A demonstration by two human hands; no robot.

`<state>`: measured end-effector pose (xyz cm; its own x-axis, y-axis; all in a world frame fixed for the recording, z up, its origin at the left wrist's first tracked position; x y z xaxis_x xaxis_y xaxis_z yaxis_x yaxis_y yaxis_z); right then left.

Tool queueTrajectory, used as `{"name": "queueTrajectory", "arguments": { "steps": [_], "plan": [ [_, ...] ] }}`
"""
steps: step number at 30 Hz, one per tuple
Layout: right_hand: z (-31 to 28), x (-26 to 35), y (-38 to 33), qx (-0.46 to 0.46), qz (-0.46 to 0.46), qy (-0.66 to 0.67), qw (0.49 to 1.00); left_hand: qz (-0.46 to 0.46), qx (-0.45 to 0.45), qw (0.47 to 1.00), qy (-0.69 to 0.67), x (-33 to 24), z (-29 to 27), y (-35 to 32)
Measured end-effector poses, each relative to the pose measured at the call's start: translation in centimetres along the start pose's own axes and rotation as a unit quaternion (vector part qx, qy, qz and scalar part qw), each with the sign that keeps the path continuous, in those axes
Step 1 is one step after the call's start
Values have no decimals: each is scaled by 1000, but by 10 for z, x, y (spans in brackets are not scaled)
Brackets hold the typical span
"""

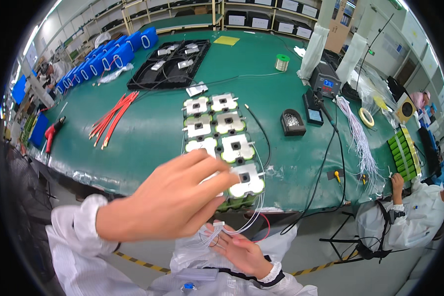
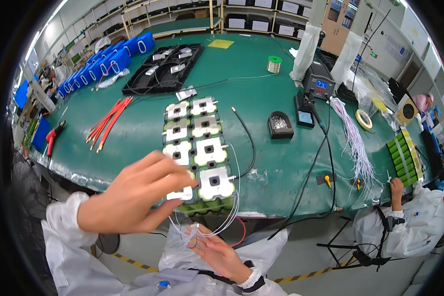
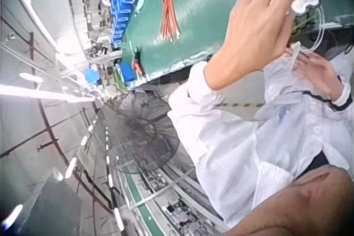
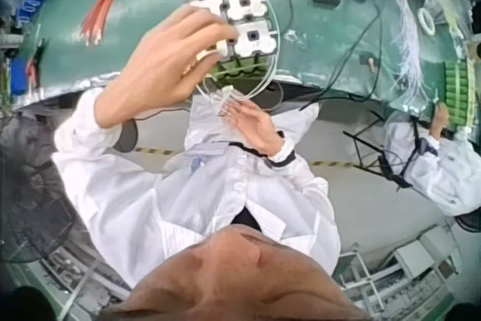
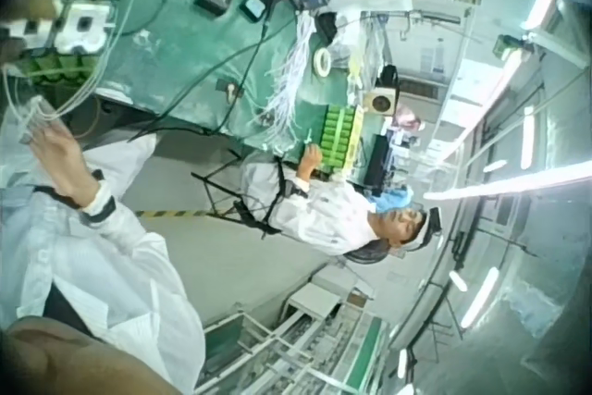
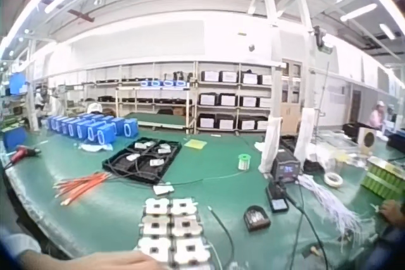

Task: Soldering individual wires to a multi-cell battery pack assembly on a workbench.

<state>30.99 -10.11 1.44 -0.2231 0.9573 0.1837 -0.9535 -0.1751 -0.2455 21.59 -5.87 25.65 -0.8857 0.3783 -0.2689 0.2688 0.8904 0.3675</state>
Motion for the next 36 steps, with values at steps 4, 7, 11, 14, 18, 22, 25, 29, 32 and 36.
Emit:
{"name": "queueTrajectory", "arguments": {
  "steps": [4, 7, 11, 14, 18, 22, 25, 29, 32, 36],
  "plan": [
    [-2, 9, -8, -32, -81, -172, 981, -119, -89, 984, -95, 0, 36, -83],
    [-1, 4, -2, -93, -108, -228, 963, -197, -115, 964, -140, 7, 95, -139],
    [-25, -2, 0, -153, -166, -200, 954, -256, -226, 914, -219, 3, 121, -171],
    [-23, 0, -4, -158, -174, -200, 951, -251, -245, 912, -213, 0, 121, -158],
    [-20, -4, -18, -174, -185, -305, 918, -181, -165, 941, -232, -7, 129, -127],
    [-19, -16, -29, -168, -195, -276, 926, -179, -155, 904, -355, -4, 143, -131],
    [-20, -17, -39, -219, -241, -323, 888, -168, -147, 904, -365, -6, 149, -134],
    [-39, -33, -42, -242, -227, -289, 898, -170, -146, 884, -411, -14, 164, -132],
    [-51, -33, -58, -290, -253, -279, 880, -161, -190, 912, -326, -13, 156, -141],
    [-52, -35, -70, -312, -242, -264, 880, -96, -222, 957, -157, -29, 157, -165]
  ]
}}
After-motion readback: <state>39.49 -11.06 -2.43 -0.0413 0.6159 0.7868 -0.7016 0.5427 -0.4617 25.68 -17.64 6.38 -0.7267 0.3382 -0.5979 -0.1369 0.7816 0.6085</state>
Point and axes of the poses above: each hand's wrist, its own y-axis towards the middle knuckle, its own z-axis out of the palm, x = y × z, the point moved 10 cm from there along y, towards the middle knuckle, and after that the axes turned 11 degrees about z, right-handed, at the moved point
